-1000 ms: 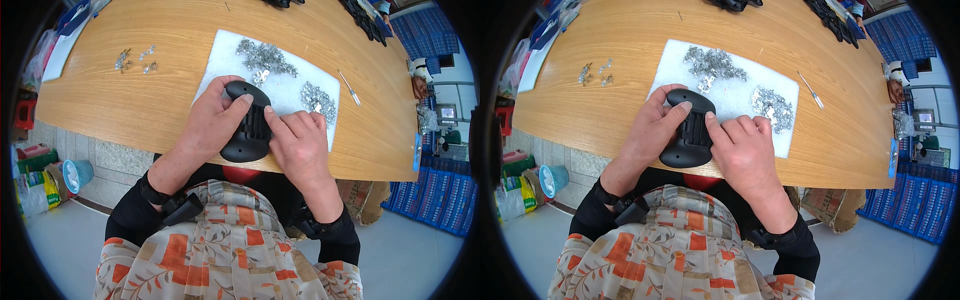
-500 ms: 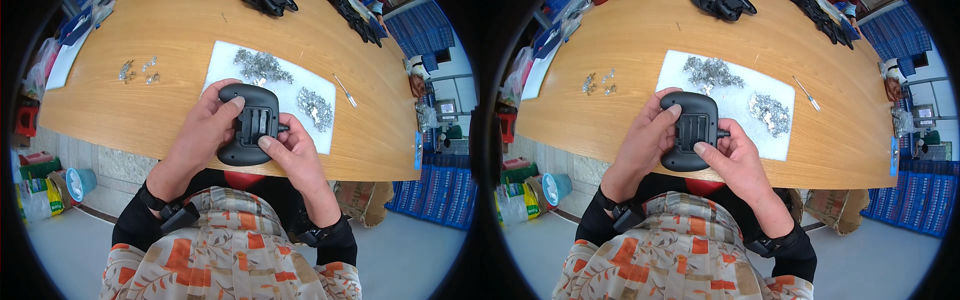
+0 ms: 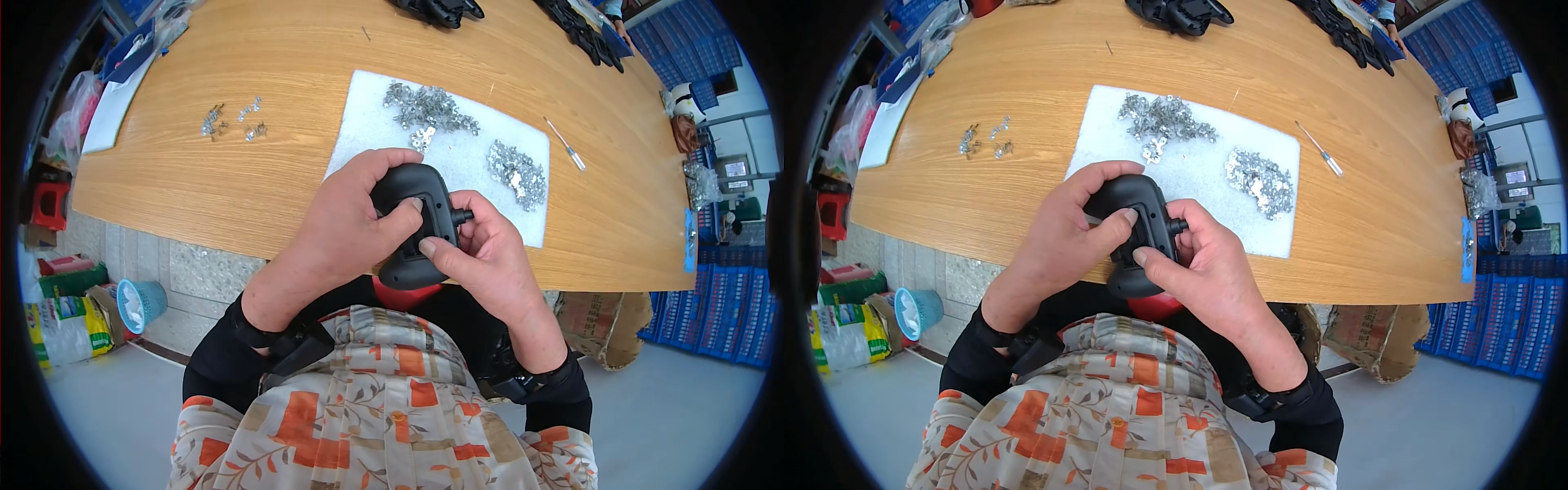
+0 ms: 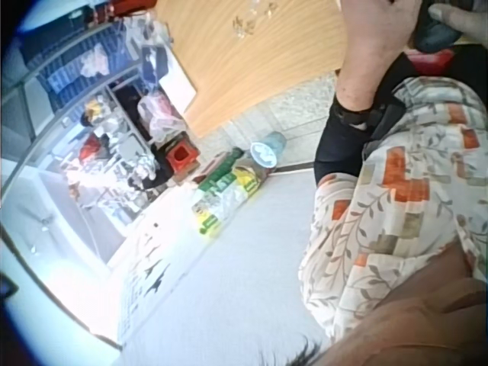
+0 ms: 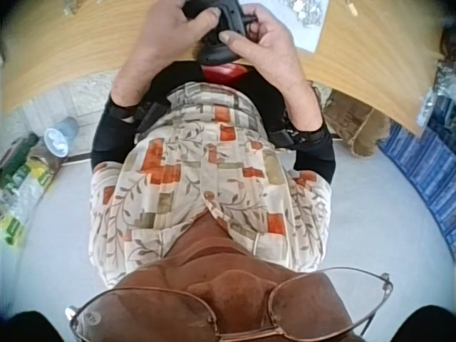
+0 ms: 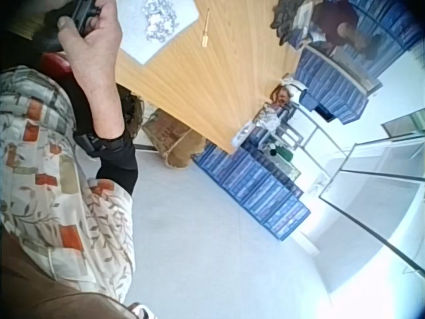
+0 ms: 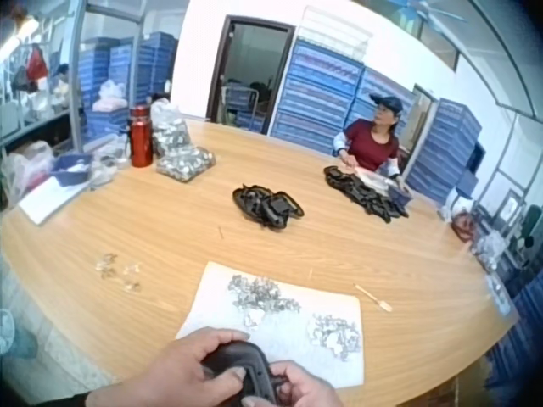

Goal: The person assembles small metal fasteners into a black plastic housing component. They pick up individual fasteners from a pile on a white paper and insert them into slots on the plastic part, repeating this process for multiple units.

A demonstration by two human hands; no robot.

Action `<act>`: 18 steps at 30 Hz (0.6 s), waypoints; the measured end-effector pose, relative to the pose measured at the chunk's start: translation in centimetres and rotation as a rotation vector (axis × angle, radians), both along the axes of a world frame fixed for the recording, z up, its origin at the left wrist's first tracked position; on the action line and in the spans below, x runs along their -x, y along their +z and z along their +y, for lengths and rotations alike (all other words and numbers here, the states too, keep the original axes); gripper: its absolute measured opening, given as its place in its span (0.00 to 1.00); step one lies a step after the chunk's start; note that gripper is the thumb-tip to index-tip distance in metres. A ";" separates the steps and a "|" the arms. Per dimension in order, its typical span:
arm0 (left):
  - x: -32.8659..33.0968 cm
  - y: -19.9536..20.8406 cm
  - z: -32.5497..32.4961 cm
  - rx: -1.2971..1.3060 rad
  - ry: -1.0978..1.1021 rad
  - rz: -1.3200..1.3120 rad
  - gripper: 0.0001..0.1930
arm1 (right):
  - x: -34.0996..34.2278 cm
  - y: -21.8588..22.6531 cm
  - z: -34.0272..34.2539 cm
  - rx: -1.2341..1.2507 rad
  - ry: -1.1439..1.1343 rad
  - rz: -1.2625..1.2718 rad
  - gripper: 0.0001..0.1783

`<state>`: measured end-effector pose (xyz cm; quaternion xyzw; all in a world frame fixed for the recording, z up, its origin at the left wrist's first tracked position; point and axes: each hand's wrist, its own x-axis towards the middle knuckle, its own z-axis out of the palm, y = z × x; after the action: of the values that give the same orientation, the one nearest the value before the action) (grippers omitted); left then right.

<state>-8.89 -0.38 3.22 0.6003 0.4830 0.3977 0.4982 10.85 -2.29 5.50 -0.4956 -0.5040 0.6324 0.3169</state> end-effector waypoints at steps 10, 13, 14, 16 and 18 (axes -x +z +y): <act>1.5 0.9 0.7 0.074 -0.008 -0.169 0.20 | -0.1 2.0 0.5 -0.065 0.097 0.276 0.18; 1.5 0.4 0.6 0.283 0.001 -0.655 0.19 | 1.6 1.5 1.2 -0.192 -0.016 0.241 0.15; 1.4 0.9 0.2 0.291 0.015 -0.667 0.19 | 2.5 1.1 1.5 -0.222 -0.076 0.239 0.12; 1.8 1.0 -0.2 0.307 0.011 -0.633 0.18 | 3.4 0.0 2.0 -0.270 -0.100 0.202 0.11; 2.2 0.2 -0.3 0.312 0.001 -0.568 0.18 | 4.9 -0.3 2.1 -0.286 -0.190 0.237 0.08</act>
<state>-11.08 -0.70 3.47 0.3815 0.3800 0.4706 0.6990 5.98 -0.16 5.22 -0.4129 -0.4988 0.5754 0.4996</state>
